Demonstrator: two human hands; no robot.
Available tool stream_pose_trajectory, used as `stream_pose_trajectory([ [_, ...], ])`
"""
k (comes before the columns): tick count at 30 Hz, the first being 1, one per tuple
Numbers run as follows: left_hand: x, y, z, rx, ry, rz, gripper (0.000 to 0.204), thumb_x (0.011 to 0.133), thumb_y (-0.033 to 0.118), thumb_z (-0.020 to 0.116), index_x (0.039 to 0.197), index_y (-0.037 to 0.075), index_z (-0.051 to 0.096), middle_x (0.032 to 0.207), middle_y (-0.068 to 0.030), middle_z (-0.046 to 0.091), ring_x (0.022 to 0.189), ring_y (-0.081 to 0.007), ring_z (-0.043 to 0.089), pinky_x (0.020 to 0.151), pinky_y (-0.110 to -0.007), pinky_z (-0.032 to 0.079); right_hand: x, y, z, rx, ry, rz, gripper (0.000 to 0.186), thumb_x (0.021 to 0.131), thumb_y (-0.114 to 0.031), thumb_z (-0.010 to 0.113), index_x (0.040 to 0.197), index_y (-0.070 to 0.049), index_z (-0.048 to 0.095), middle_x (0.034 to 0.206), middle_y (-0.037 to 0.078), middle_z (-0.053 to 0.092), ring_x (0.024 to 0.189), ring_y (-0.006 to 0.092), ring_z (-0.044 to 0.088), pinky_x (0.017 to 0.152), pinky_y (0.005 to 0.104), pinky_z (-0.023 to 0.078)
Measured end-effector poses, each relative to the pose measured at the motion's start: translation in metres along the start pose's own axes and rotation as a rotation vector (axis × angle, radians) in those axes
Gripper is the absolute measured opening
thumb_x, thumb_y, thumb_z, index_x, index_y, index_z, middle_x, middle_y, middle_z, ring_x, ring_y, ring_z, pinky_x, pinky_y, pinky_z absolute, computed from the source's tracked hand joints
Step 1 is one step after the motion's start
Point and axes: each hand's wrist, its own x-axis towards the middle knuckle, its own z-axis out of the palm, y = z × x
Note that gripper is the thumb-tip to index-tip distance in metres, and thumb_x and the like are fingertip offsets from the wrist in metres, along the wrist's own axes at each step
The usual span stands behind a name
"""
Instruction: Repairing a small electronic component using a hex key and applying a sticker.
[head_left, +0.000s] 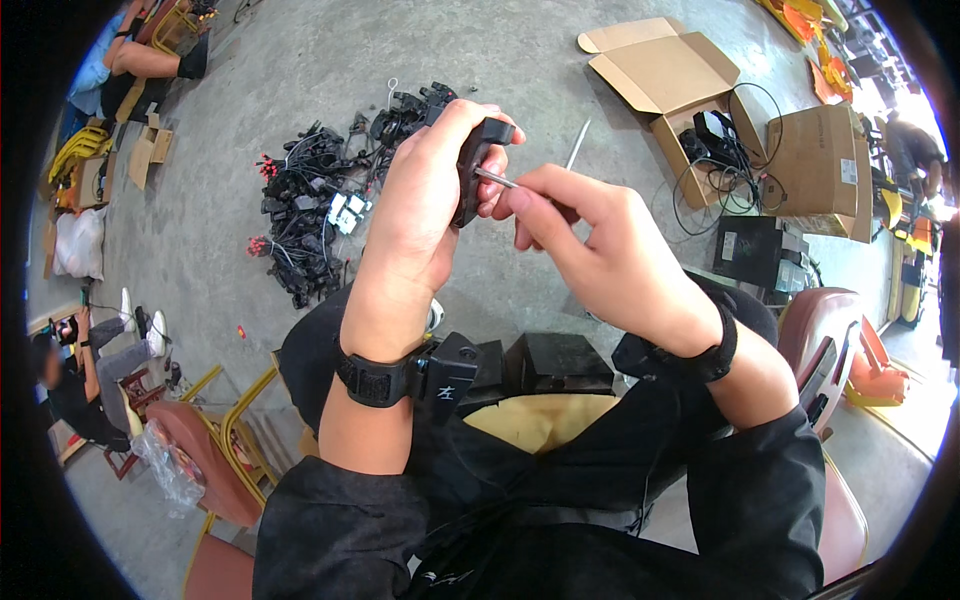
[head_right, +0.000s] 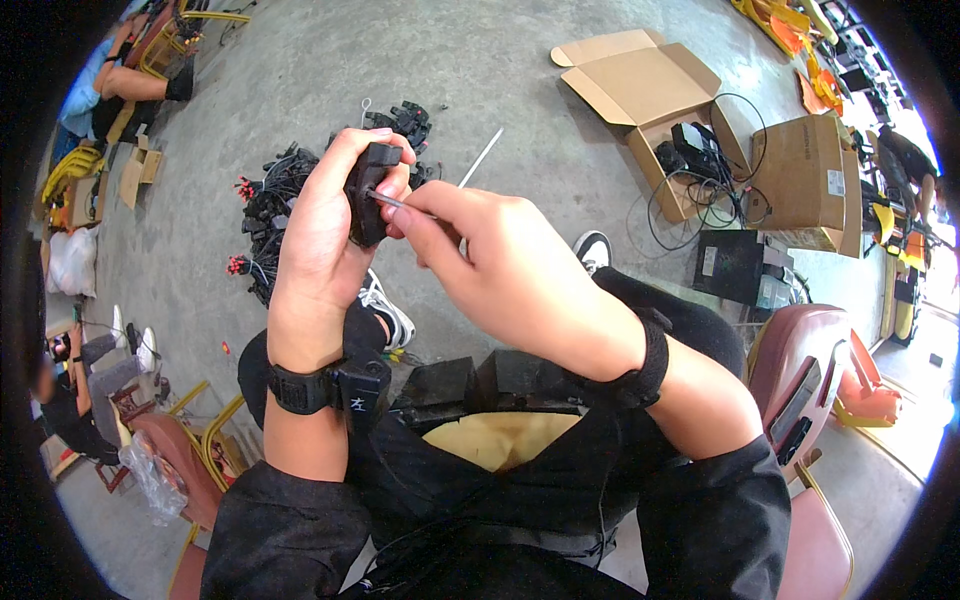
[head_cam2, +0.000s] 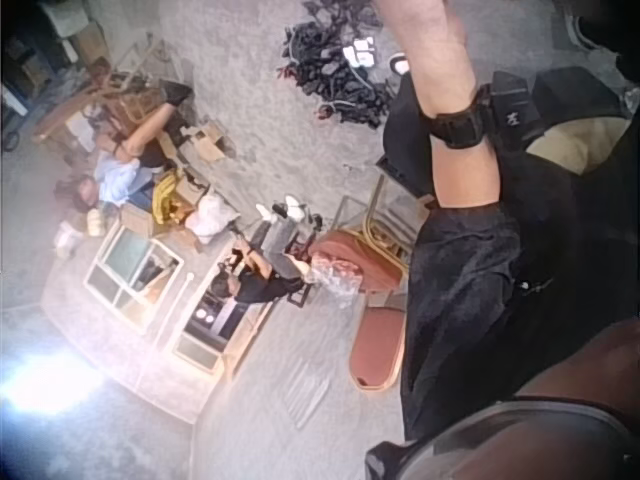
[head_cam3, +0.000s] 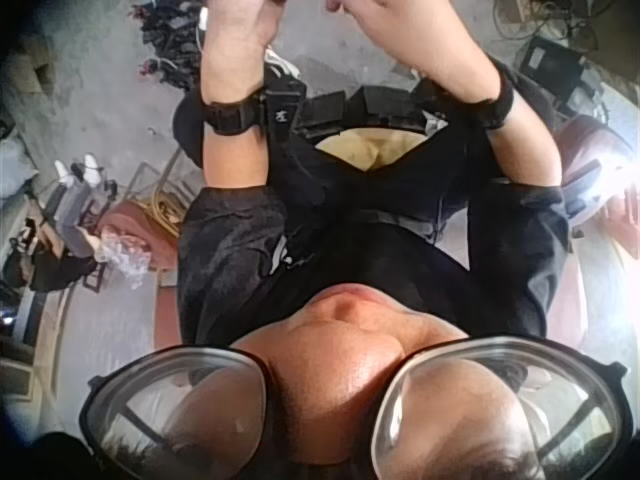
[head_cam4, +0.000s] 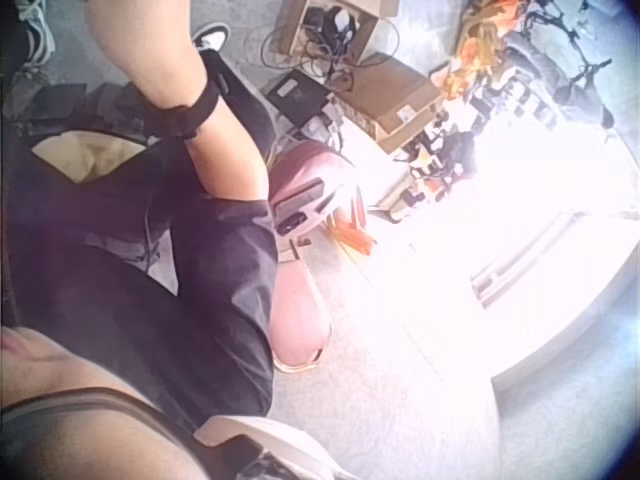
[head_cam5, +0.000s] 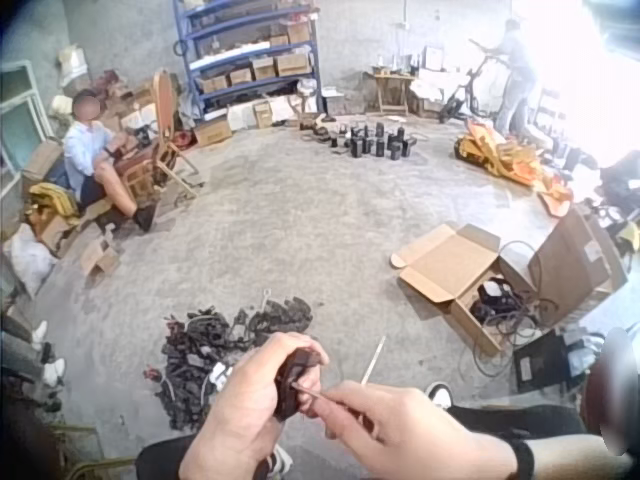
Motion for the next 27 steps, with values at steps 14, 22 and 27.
stream_pose_trajectory([
  [14, 0.0, -0.002, 0.001, 0.007, 0.011, 0.004, 0.029, 0.094, 0.034, 0.053, 0.086, 0.006, 0.059, 0.062, 0.0027, 0.049, 0.056, -0.0077, 0.044, 0.053, -0.024, 0.034, 0.001, 0.0, 0.0, -0.182, 0.041, -0.113, 0.012, 0.094, -0.012, 0.06, 0.092, -0.001, 0.061, 0.073, 0.006, 0.061, 0.069, 0.0206, 0.06, 0.065, 0.0314, 0.048],
  [22, 0.0, 0.0, 0.001, 0.025, 0.003, -0.014, 0.029, 0.094, 0.034, 0.052, 0.086, 0.006, 0.059, 0.063, 0.0025, 0.049, 0.056, -0.0077, 0.045, 0.053, -0.024, 0.035, 0.0, -0.011, -0.007, 0.185, -0.119, 0.191, 0.022, 0.101, -0.018, 0.049, 0.095, -0.001, 0.063, 0.073, 0.006, 0.065, 0.069, 0.0128, 0.061, 0.067, 0.0271, 0.049],
  [27, 0.0, -0.002, 0.003, -0.016, 0.016, 0.005, 0.031, 0.091, 0.034, 0.055, 0.083, 0.005, 0.063, 0.062, 0.0032, 0.049, 0.054, -0.0071, 0.044, 0.053, -0.024, 0.035, -0.003, -0.002, -0.001, -0.212, 0.042, -0.09, 0.011, 0.095, -0.011, 0.059, 0.095, -0.001, 0.063, 0.074, 0.011, 0.063, 0.068, 0.0235, 0.062, 0.063, 0.0318, 0.048],
])
